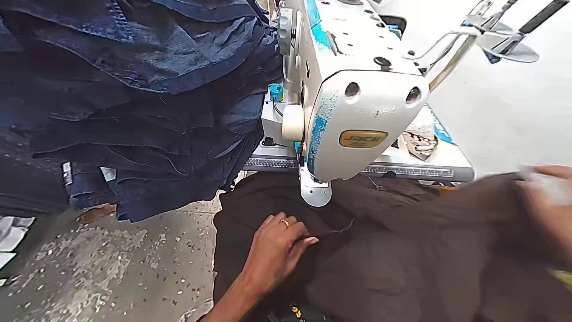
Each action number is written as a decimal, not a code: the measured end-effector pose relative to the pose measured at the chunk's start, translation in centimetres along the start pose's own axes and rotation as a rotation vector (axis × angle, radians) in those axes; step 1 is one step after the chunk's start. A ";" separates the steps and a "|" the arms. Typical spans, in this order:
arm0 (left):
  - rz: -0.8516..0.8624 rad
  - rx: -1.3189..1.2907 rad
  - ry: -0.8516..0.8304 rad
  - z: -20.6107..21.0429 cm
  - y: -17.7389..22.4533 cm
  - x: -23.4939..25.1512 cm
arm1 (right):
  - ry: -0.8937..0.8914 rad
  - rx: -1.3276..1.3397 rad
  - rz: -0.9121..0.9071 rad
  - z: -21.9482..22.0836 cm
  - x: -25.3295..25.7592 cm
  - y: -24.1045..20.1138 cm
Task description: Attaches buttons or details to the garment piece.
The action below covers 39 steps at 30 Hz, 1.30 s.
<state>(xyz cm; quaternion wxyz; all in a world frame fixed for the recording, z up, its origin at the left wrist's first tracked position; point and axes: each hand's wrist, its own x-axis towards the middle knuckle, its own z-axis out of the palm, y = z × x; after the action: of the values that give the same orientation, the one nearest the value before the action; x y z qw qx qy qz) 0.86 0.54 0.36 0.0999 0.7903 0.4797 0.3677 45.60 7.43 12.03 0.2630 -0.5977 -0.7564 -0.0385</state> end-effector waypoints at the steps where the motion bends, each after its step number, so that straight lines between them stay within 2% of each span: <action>1: 0.009 -0.007 0.018 0.0 0.5 0.8 | -0.060 0.100 -0.112 3.8 0.5 -2.3; 4: -0.023 -0.109 0.043 -1.8 0.8 3.0 | -0.311 0.519 -0.278 12.8 0.4 -12.4; 5: -0.068 -0.153 0.050 -2.4 0.2 3.6 | -0.364 0.617 -0.283 14.2 0.4 -14.4; 7: -0.281 -0.314 -0.002 -3.0 -1.2 4.7 | -0.401 0.703 -0.201 15.2 1.3 -15.8; 10: -0.589 -0.549 -0.154 -2.5 -2.8 6.2 | -0.479 0.687 0.051 14.8 3.4 -15.8; 12: -0.662 -0.604 -0.154 -1.9 -2.9 7.4 | -0.505 0.657 0.176 14.9 4.5 -15.8; 14: -0.660 -0.579 -0.117 -1.3 -2.9 8.2 | -0.475 0.644 0.207 15.2 5.2 -15.4; 17: -0.634 -0.526 -0.085 -0.8 -3.2 8.8 | -0.392 0.606 0.156 15.8 5.7 -15.0; 21: -0.605 -0.507 -0.095 -0.6 -3.3 8.5 | -0.421 0.442 0.113 14.9 6.1 -14.7; 23: -0.603 -0.528 -0.096 -0.4 -3.3 8.3 | -0.314 0.308 0.115 14.4 6.7 -13.4; 25: -0.607 -0.542 -0.091 -0.3 -3.1 8.2 | -0.115 0.154 0.104 15.5 7.4 -11.0; 27: -0.614 -0.563 -0.080 -0.2 -2.9 8.3 | -0.017 0.076 0.011 17.2 8.1 -8.8; 29: -0.613 -0.555 -0.071 -0.2 -2.9 8.4 | -0.011 0.009 -0.104 18.6 8.6 -8.2; 33: -0.620 -0.524 -0.068 -0.3 -3.0 8.3 | -0.067 -0.156 -0.132 20.4 8.9 -8.6; 36: -0.619 -0.536 -0.042 -0.1 -2.8 8.2 | 0.038 -0.110 -0.158 20.6 8.3 -8.2; 39: -0.627 -0.568 -0.012 0.1 -2.4 8.2 | 0.144 0.077 -0.139 20.2 7.9 -7.3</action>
<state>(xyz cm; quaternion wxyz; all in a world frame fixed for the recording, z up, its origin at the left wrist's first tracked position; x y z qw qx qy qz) 1.46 8.65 3.07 0.4235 0.5494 0.5761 0.4324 30.57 19.87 0.10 0.3361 -0.5290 -0.7760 -0.0704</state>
